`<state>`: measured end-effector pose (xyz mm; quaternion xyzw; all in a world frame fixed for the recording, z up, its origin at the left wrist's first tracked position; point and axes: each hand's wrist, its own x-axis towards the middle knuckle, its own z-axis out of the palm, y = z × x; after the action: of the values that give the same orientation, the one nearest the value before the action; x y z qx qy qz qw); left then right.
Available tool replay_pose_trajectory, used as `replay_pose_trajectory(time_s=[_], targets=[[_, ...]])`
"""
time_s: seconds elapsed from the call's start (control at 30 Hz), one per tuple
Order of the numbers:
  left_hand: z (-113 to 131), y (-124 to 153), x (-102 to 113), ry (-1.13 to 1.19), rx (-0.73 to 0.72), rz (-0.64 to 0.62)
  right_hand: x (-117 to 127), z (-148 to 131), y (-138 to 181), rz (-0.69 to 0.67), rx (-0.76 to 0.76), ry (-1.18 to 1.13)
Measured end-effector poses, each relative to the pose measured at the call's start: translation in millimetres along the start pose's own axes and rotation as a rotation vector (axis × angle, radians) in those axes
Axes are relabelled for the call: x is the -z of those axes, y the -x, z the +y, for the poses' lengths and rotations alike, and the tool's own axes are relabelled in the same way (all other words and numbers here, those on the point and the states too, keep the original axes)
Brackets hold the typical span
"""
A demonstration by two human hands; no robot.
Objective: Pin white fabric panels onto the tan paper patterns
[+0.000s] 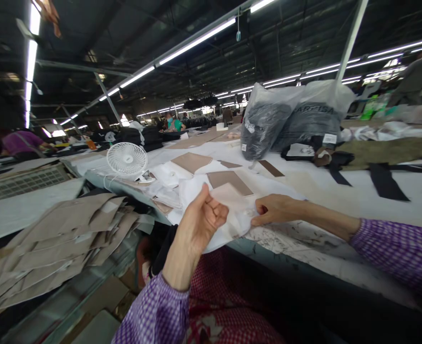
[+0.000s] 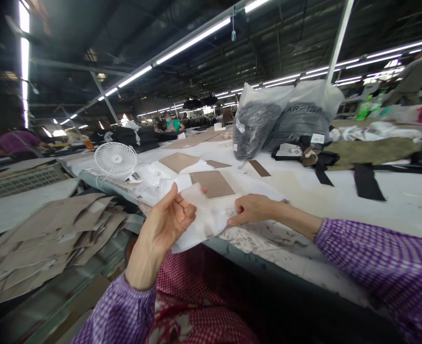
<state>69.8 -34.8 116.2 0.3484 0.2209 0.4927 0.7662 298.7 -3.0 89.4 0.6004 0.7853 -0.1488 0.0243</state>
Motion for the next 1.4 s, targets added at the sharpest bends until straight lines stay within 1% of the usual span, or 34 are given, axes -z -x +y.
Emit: replay_pose_trajectory(time_s=[0.07, 0.1, 0.13, 0.17, 0.2, 0.27, 0.33, 0.37, 0.4, 0.43, 0.47, 0.5, 0.57, 0.6, 0.63, 0.67, 0.7, 0.73, 0.77, 0.8, 0.83, 0.9, 0.97, 1.07, 1.17, 1.27, 1.4], targets=[[7.9, -15.1, 3.0, 0.018, 0.095, -0.027, 0.5, -0.3, 0.2, 0.003, -0.003, 0.006], [8.5, -18.0, 6.2, -0.011, 0.1, -0.026, 0.7, -0.4, 0.3, 0.003, -0.009, 0.007], [6.6, -17.3, 10.2, -0.082, 0.054, -0.008, 0.9, -0.4, 0.3, 0.005, -0.012, 0.006], [2.2, -13.5, 15.0, -0.211, -0.033, 0.021, 1.0, -0.5, 0.2, 0.006, -0.016, 0.003], [-4.7, -7.1, 20.2, -0.394, -0.14, 0.052, 0.8, -0.6, 0.0, 0.004, -0.019, 0.0], [-23.7, 9.2, 31.4, -0.908, -0.372, 0.107, -0.5, -0.9, -0.9, -0.001, -0.017, -0.002], [-45.3, 23.6, 41.6, -1.401, -0.586, 0.096, -2.5, -1.0, -2.5, 0.009, -0.003, -0.009], [-55.1, 28.2, 45.8, -1.568, -0.666, 0.089, -3.2, -0.3, -3.3, 0.021, -0.001, -0.014], [-63.4, 30.7, 49.2, -1.674, -0.73, 0.082, -3.3, 1.3, -4.1, 0.032, 0.006, -0.023], [-69.6, 31.3, 51.6, -1.731, -0.77, 0.086, -2.3, 4.4, -4.7, 0.034, 0.014, -0.043], [-73.8, 30.5, 53.3, -1.753, -0.792, 0.099, -0.2, 9.3, -5.1, 0.011, 0.029, -0.084], [-75.8, 28.7, 54.0, -1.756, -0.798, 0.108, 3.3, 16.2, -5.0, -0.04, 0.052, -0.158], [-75.3, 24.1, 53.4, -1.741, -0.789, 0.127, 13.7, 34.9, -3.2, -0.157, 0.104, -0.414], [-73.8, 21.8, 52.2, -1.731, -0.785, 0.127, 19.9, 45.1, -1.4, -0.18, 0.117, -0.568], [-72.4, 19.6, 50.6, -1.719, -0.784, 0.121, 26.0, 54.4, 0.8, -0.149, 0.11, -0.703], [-71.5, 17.3, 48.6, -1.707, -0.788, 0.115, 31.6, 61.5, 3.4, -0.062, 0.092, -0.789], [-71.4, 14.8, 46.3, -1.696, -0.798, 0.11, 36.2, 65.4, 6.1, 0.05, 0.067, -0.82], [-72.4, 11.9, 43.8, -1.69, -0.812, 0.105, 39.3, 65.5, 8.6, 0.142, 0.06, -0.8], [-74.4, 8.8, 41.1, -1.692, -0.828, 0.099, 40.7, 62.1, 10.6, 0.183, 0.082, -0.748], [-77.2, 5.6, 38.4, -1.702, -0.843, 0.095, 40.4, 55.7, 11.8, 0.168, 0.134, -0.681], [-80.5, 2.6, 35.8, -1.718, -0.856, 0.09, 38.4, 47.7, 11.9, 0.111, 0.211, -0.614], [-87.3, -1.9, 32.0, -1.753, -0.857, 0.095, 30.5, 32.2, 8.7, -0.045, 0.365, -0.507], [-92.3, -3.4, 30.1, -1.765, -0.825, 0.126, 20.0, 24.6, 1.6, -0.142, 0.432, -0.45], [-94.0, -1.8, 29.3, -1.746, -0.777, 0.164, 5.5, 30.2, -9.9, -0.195, 0.443, -0.485], [-91.7, -0.7, 27.9, -1.764, -0.751, 0.145, -2.9, 39.8, -15.6, -0.187, 0.464, -0.559], [-90.3, -2.4, 24.9, -1.798, -0.712, 0.162, -5.6, 40.9, -16.3, -0.171, 0.459, -0.619], [-89.1, -7.3, 20.6, -1.77, -0.644, 0.241, -4.8, 37.5, -15.7, -0.179, 0.437, -0.626]])
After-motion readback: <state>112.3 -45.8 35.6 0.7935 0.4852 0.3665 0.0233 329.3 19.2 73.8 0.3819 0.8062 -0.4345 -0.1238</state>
